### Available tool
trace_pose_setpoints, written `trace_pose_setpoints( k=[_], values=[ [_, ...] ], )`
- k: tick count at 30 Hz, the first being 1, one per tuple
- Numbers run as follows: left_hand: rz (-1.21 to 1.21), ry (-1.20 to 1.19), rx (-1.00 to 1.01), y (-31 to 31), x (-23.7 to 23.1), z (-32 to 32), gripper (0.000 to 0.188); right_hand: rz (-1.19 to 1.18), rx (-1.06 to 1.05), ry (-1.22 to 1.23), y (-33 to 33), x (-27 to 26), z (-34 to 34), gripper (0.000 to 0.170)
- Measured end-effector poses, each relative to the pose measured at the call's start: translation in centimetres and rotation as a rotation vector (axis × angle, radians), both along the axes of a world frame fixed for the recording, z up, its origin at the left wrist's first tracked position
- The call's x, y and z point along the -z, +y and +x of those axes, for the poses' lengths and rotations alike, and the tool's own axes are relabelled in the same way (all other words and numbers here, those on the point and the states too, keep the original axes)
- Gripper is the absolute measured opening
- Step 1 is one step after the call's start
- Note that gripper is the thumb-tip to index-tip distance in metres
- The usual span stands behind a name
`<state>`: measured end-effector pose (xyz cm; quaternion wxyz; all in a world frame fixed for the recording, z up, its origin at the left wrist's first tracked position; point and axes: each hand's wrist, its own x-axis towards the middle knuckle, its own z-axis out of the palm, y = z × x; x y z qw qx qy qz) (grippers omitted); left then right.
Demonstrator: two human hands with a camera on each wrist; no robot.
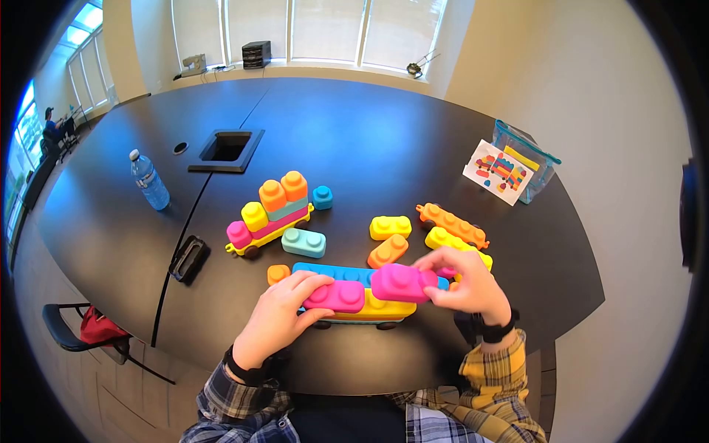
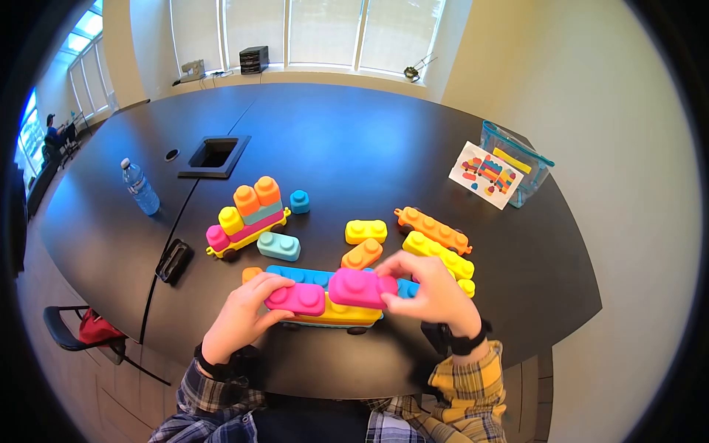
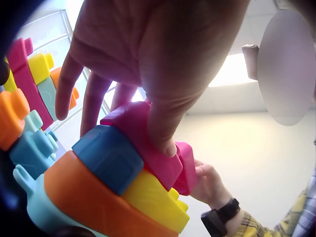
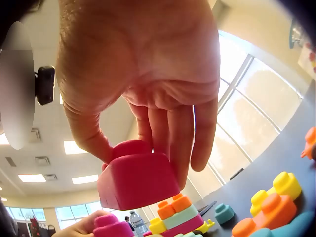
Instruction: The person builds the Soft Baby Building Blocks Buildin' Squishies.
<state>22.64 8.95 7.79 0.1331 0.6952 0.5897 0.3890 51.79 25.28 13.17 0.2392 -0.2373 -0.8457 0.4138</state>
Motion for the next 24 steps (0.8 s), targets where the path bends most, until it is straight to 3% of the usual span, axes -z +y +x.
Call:
trace_pose_setpoints(
  k=[3,11,15,24],
  values=[
    [0.0,-0.018,0.005,0.0,-0.1,0.1,0.047,0.173,0.006,-0.039,-1.1,1.7,1.3,0.031],
    [-0.006,-0.065,0.034,0.2,-0.1,-0.4,0.048,0.045,-0.031,-0.028,-2.4,3.5,-0.2,0.038],
    [-0.024,-0.09,0.043,0.3,0.0,-0.3,0.048,0.133,0.012,0.01,-3.7,4.1,-1.4,0.045],
    [-0.053,-0.125,0.05,0.5,-0.2,-0.4,0.049,0.212,0.017,-0.082,-3.7,4.3,-2.1,0.036]
  ],
)
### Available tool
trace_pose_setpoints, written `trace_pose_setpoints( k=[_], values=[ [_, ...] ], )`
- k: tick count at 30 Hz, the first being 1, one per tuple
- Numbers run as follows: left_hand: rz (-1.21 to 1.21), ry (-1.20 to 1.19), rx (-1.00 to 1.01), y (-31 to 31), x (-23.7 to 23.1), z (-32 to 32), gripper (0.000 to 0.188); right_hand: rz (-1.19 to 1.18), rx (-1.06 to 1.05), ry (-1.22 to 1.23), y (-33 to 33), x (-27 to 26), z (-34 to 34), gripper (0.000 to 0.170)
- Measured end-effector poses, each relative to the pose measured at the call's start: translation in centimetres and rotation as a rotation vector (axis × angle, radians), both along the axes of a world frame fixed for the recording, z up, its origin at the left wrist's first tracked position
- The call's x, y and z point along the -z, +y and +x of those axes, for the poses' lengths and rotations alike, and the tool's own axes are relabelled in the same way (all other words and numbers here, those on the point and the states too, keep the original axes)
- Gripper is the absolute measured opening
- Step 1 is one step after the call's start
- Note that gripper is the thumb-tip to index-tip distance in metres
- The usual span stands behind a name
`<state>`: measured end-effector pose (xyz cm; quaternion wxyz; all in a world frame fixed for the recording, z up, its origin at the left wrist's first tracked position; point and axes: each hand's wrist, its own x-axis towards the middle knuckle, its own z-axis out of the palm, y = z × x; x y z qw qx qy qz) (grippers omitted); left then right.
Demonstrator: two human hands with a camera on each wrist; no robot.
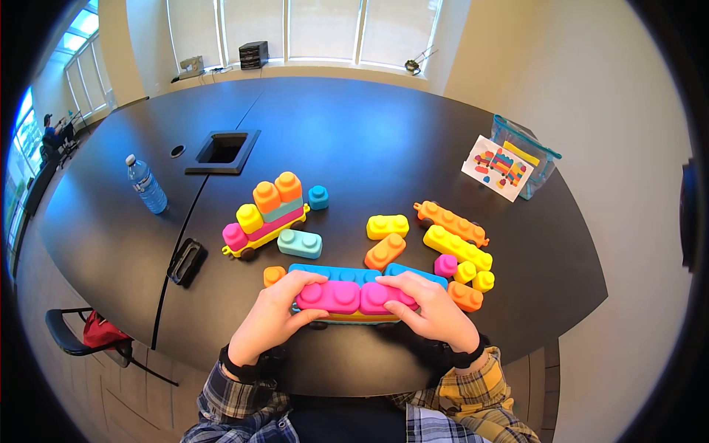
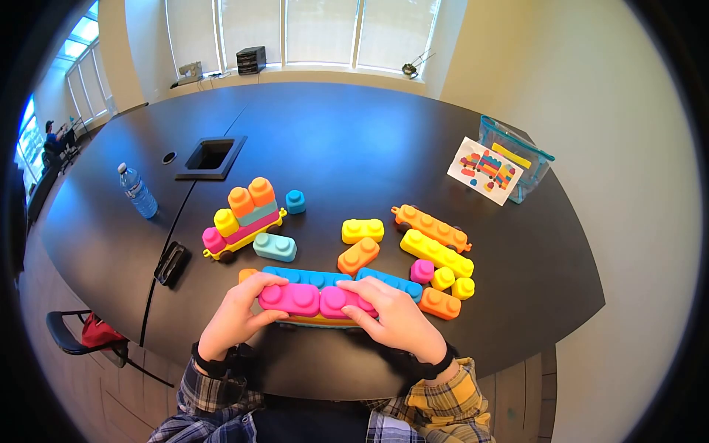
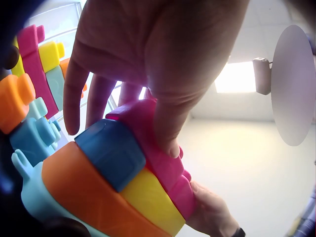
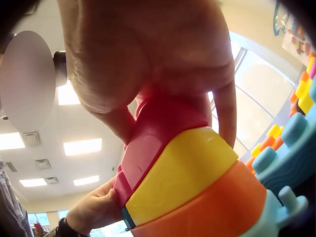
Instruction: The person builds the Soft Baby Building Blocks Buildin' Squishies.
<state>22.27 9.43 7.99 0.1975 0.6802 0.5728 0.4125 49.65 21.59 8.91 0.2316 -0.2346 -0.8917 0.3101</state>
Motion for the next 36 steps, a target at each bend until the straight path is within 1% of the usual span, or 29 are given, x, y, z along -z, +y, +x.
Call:
trace_pose_setpoints(
  k=[4,7,10,12,16,18,26,28,30,31,32,34,35,36],
  values=[
    [0.005,-0.009,-0.002,-0.1,0.0,0.0,0.048,-0.005,0.007,0.007,-0.2,0.2,-0.1,0.037],
    [0.004,-0.007,-0.014,-0.2,0.0,0.0,0.048,0.001,0.018,0.066,-0.4,0.9,-0.1,0.041],
    [0.004,0.026,-0.016,-0.2,-0.1,-0.2,0.048,0.033,0.081,0.052,-1.1,0.7,0.2,0.045],
    [0.0,0.025,-0.017,-0.2,-0.1,-0.2,0.048,-0.024,0.125,0.094,-1.3,0.7,0.7,0.047],
    [-0.001,0.024,-0.014,-0.3,0.1,-0.2,0.049,-0.079,0.119,0.093,-1.2,1.9,1.6,0.047],
    [0.005,0.022,-0.007,-0.2,0.2,-0.2,0.049,-0.193,0.127,0.104,-1.1,2.5,1.7,0.047],
    [0.016,0.028,-0.005,-0.4,0.1,-0.3,0.052,-0.193,0.122,0.124,-1.2,2.7,1.6,0.046],
    [-0.104,0.002,0.041,-0.5,-0.6,-0.9,0.05,-0.175,0.114,0.128,-1.2,2.8,1.5,0.046],
    [-0.153,-0.218,0.006,0.0,0.2,-2.5,0.044,-0.181,0.128,0.12,-1.2,2.8,1.5,0.046],
    [-0.119,-0.318,-0.022,0.3,0.3,-3.5,0.044,-0.179,0.127,0.121,-1.2,2.8,1.5,0.046],
    [-0.122,-0.232,-0.113,0.6,-0.2,-4.0,0.039,-0.186,0.129,0.118,-1.2,2.8,1.6,0.046],
    [-0.045,0.089,-0.16,1.8,0.4,-5.4,0.035,-0.197,0.133,0.113,-1.3,2.8,1.7,0.046],
    [-0.047,0.089,-0.161,2.5,0.9,-5.6,0.035,-0.197,0.135,0.114,-1.3,2.8,1.6,0.047],
    [-0.043,0.269,-0.075,3.1,1.4,-5.9,0.034,-0.195,0.135,0.116,-1.2,2.8,1.5,0.047]
  ],
)
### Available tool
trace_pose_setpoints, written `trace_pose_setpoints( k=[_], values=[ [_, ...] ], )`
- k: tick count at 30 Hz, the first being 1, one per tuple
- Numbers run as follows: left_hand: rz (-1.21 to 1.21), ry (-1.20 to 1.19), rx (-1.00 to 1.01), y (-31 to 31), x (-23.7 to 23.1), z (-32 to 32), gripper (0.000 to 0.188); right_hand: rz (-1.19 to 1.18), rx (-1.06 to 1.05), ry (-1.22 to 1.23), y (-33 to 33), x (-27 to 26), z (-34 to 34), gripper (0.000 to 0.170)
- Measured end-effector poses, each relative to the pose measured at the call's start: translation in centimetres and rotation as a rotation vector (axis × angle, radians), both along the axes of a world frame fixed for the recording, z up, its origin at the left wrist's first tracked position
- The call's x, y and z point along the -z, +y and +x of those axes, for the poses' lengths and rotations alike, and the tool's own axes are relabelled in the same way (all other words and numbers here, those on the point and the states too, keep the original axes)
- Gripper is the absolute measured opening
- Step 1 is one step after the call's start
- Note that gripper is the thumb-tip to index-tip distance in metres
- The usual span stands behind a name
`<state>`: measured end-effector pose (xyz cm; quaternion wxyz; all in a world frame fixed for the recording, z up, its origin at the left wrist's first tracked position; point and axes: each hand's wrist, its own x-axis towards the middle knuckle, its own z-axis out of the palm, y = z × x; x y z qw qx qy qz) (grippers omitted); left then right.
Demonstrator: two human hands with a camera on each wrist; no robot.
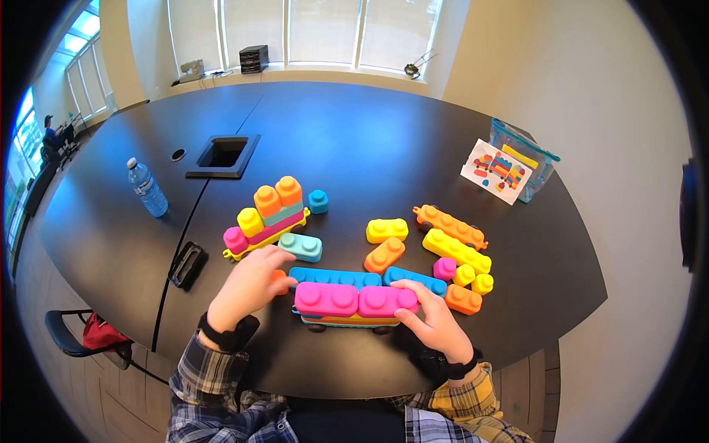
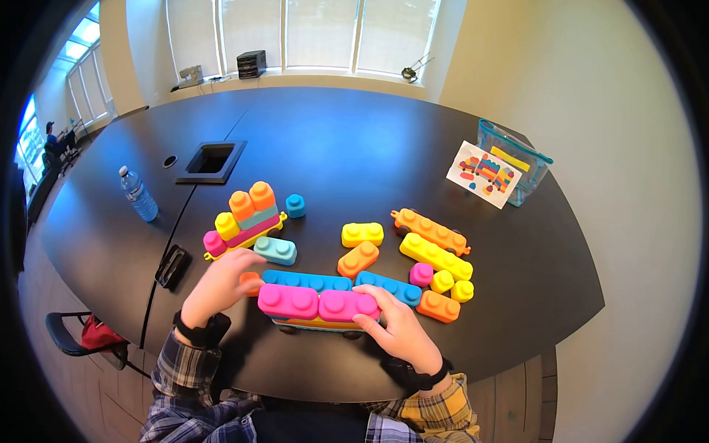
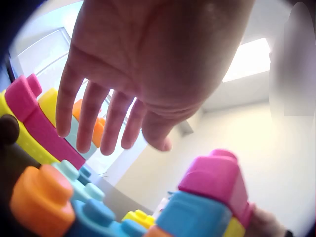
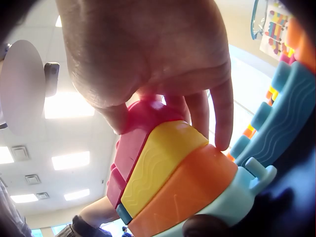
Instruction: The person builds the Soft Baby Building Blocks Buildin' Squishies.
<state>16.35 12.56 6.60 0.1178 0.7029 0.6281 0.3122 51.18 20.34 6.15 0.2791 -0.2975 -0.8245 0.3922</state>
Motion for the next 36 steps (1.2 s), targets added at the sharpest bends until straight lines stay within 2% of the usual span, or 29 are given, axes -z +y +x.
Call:
trace_pose_setpoints(
  k=[1,2,4,5,9,12,15,16,18,19,21,22,24,25,26,28,29,31,36],
  values=[
    [-0.016,0.179,0.088,0.5,0.5,-0.2,0.033,0.0,-0.002,0.001,0.0,0.0,-0.1,0.047],
    [-0.015,0.18,0.086,0.7,1.0,-0.1,0.033,-0.002,-0.002,0.004,0.0,0.1,-0.1,0.047],
    [-0.058,0.344,0.111,1.3,2.1,0.6,0.035,-0.003,0.0,0.007,0.1,0.3,0.0,0.047],
    [-0.131,0.333,0.115,1.7,2.4,0.6,0.034,-0.01,-0.005,0.013,0.1,0.4,0.0,0.047],
    [-0.054,0.167,0.215,2.6,4.2,-0.3,0.039,0.016,-0.008,0.016,0.2,0.7,0.1,0.048],
    [-0.024,0.092,0.129,0.9,0.6,0.4,0.04,0.02,-0.004,0.013,0.1,0.4,0.0,0.048],
    [0.195,0.091,0.06,-0.1,-1.6,0.4,0.049,0.064,-0.034,0.002,0.5,0.2,0.0,0.048],
    [0.196,0.092,0.06,-0.5,-2.3,0.5,0.049,0.065,-0.035,0.002,0.8,0.3,0.0,0.048],
    [0.217,-0.028,-0.011,-1.3,-3.8,1.0,0.051,0.218,-0.063,0.102,1.5,0.5,0.0,0.059],
    [0.214,-0.048,-0.02,-1.7,-4.1,1.2,0.055,0.22,-0.062,0.104,1.4,0.2,-0.2,0.059],
    [0.221,-0.081,0.019,-2.2,-4.8,2.0,0.056,-0.016,0.015,0.342,1.1,-0.4,-0.6,0.073],
    [0.227,-0.117,0.057,-2.4,-5.0,2.4,0.057,-0.016,0.017,0.341,1.3,-0.5,-0.7,0.073],
    [0.224,-0.115,0.078,-2.8,-5.2,3.1,0.057,0.004,-0.022,0.433,1.6,-0.7,-0.8,0.086],
    [0.218,-0.131,0.104,-2.8,-5.2,3.5,0.056,-0.058,-0.02,0.497,1.1,-1.3,-1.1,0.073],
    [0.212,-0.147,0.129,-2.9,-5.1,3.8,0.056,-0.058,-0.023,0.496,1.2,-1.1,-1.0,0.073],
    [0.202,-0.159,0.116,-3.2,-4.6,4.1,0.053,0.068,0.017,0.35,1.6,-0.6,-0.6,0.054],
    [0.186,-0.193,0.112,-3.3,-4.4,4.3,0.052,0.069,0.017,0.35,1.3,-0.5,-0.6,0.054],
    [0.168,-0.227,0.108,-3.5,-4.1,4.5,0.051,-0.002,0.084,0.402,0.6,-0.6,-1.0,0.04],
    [0.163,-0.275,0.092,-3.9,-3.7,4.8,0.047,0.077,0.091,0.371,0.3,-0.5,-0.9,0.039]
  ],
)
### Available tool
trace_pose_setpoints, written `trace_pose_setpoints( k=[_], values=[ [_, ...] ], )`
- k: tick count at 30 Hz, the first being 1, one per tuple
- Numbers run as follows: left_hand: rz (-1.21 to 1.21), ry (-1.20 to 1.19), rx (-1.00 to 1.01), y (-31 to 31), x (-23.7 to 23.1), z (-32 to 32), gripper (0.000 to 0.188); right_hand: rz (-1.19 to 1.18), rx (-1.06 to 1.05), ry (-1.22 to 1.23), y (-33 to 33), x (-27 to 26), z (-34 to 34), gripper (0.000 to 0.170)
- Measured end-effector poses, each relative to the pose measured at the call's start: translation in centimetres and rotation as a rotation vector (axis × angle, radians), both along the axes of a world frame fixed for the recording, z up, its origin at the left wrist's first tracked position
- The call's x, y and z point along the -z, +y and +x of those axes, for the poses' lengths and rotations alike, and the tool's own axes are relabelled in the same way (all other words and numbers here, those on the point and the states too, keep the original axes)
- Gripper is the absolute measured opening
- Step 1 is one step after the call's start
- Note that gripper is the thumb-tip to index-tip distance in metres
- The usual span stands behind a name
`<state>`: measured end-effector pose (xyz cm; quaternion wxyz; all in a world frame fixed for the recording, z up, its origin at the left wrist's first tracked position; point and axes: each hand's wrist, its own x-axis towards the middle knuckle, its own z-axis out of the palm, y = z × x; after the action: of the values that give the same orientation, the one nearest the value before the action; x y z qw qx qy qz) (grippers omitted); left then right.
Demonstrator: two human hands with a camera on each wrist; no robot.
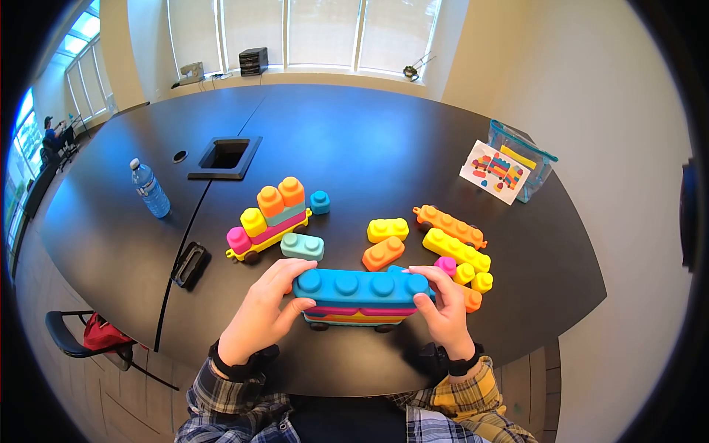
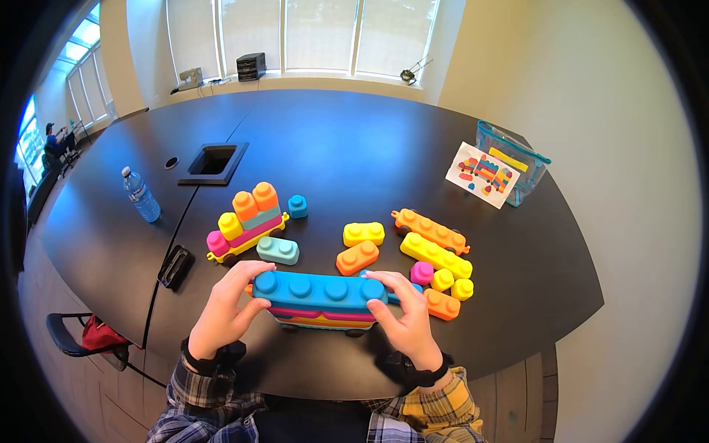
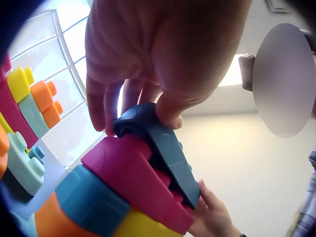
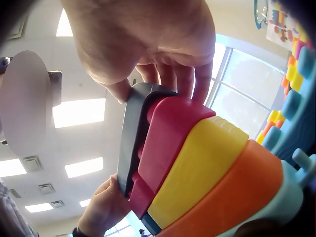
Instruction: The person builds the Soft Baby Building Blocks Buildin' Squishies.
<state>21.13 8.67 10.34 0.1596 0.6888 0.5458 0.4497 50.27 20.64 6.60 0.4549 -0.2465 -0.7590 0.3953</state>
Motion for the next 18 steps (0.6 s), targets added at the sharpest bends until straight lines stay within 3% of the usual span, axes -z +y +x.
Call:
trace_pose_setpoints(
  k=[18],
  values=[
    [-0.026,-0.057,-0.002,0.2,1.8,0.5,0.046,-0.001,0.02,-0.017,-0.2,2.0,0.3,0.039]
  ],
)
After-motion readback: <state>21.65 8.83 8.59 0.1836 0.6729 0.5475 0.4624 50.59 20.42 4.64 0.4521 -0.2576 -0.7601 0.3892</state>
